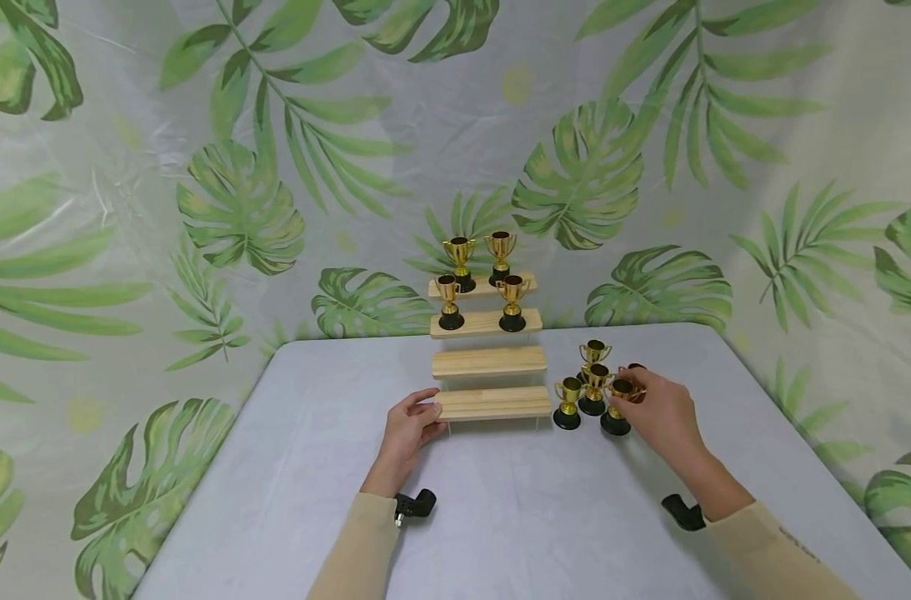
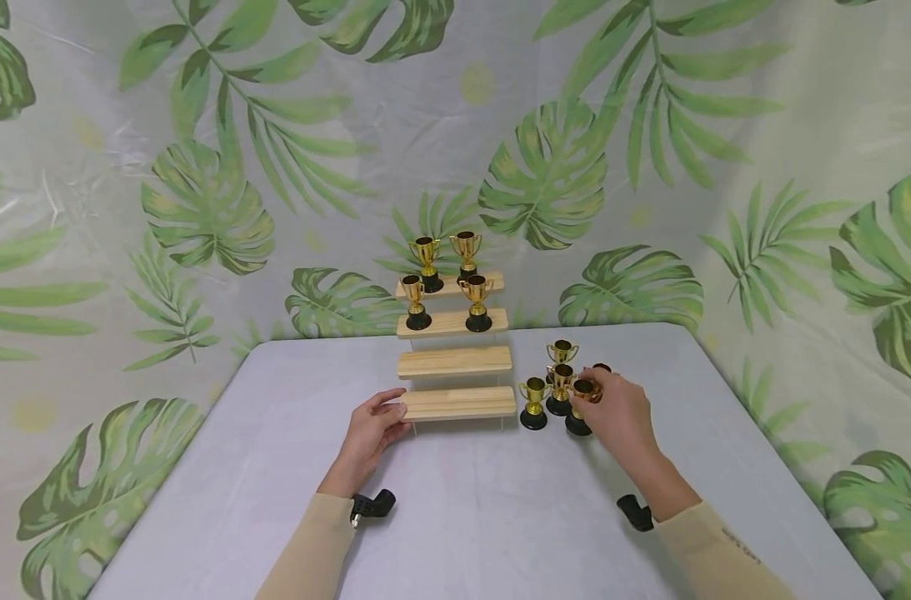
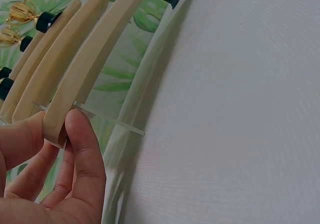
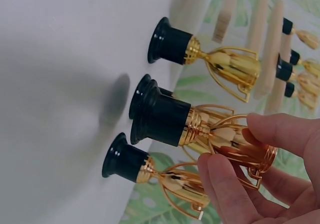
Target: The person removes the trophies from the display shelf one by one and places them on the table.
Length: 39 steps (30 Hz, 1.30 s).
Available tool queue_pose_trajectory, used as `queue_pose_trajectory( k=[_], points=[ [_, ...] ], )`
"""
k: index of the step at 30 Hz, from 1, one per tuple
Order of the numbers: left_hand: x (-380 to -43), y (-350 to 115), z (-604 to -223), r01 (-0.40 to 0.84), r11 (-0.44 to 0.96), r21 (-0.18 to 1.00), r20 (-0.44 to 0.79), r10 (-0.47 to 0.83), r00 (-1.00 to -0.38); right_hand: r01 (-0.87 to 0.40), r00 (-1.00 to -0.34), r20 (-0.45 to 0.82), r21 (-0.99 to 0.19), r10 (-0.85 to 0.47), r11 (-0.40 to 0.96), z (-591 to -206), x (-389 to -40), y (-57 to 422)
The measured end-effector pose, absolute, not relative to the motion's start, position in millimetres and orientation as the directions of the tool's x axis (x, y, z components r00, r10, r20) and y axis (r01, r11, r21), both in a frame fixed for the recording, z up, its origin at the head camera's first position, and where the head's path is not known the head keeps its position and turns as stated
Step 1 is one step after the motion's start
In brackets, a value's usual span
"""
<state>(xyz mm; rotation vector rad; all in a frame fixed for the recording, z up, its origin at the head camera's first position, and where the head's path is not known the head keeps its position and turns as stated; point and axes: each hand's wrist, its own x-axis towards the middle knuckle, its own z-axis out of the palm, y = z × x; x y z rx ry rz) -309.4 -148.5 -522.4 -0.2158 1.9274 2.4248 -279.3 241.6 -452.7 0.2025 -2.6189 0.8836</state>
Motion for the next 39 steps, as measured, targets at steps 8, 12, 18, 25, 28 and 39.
queue_pose_trajectory(
  k=[8,12,18,25,28,39],
  points=[
    [-310.2,-149.9,-523.0,-0.125,-0.224,0.967,-0.137,-0.043,-0.99,-0.241,-0.925,0.38,-0.553,-0.016,0.798,-462.0,-282.5,240.1],
    [-309.4,-150.6,-518.9,-0.135,-0.22,0.966,-0.145,-0.026,-0.989,-0.237,-0.929,0.37,-0.559,-0.017,0.794,-465.4,-284.6,239.9],
    [-311.3,-149.1,-524.8,-0.109,-0.233,0.966,-0.125,-0.055,-0.991,-0.226,-0.932,0.363,-0.561,-0.008,0.796,-473.1,-285.4,240.5],
    [-310.7,-148.5,-524.4,-0.104,-0.238,0.966,-0.122,-0.062,-0.991,-0.214,-0.933,0.36,-0.565,0.005,0.797,-477.2,-285.4,240.5],
    [-310.4,-148.4,-524.2,-0.107,-0.234,0.966,-0.125,-0.06,-0.99,-0.211,-0.931,0.365,-0.567,0.013,0.796,-477.8,-284.4,241.1],
    [-309.9,-148.0,-522.7,-0.115,-0.22,0.969,-0.133,-0.07,-0.989,-0.234,-0.917,0.398,-0.569,0.015,0.788,-484.7,-285.2,243.2]
  ],
)
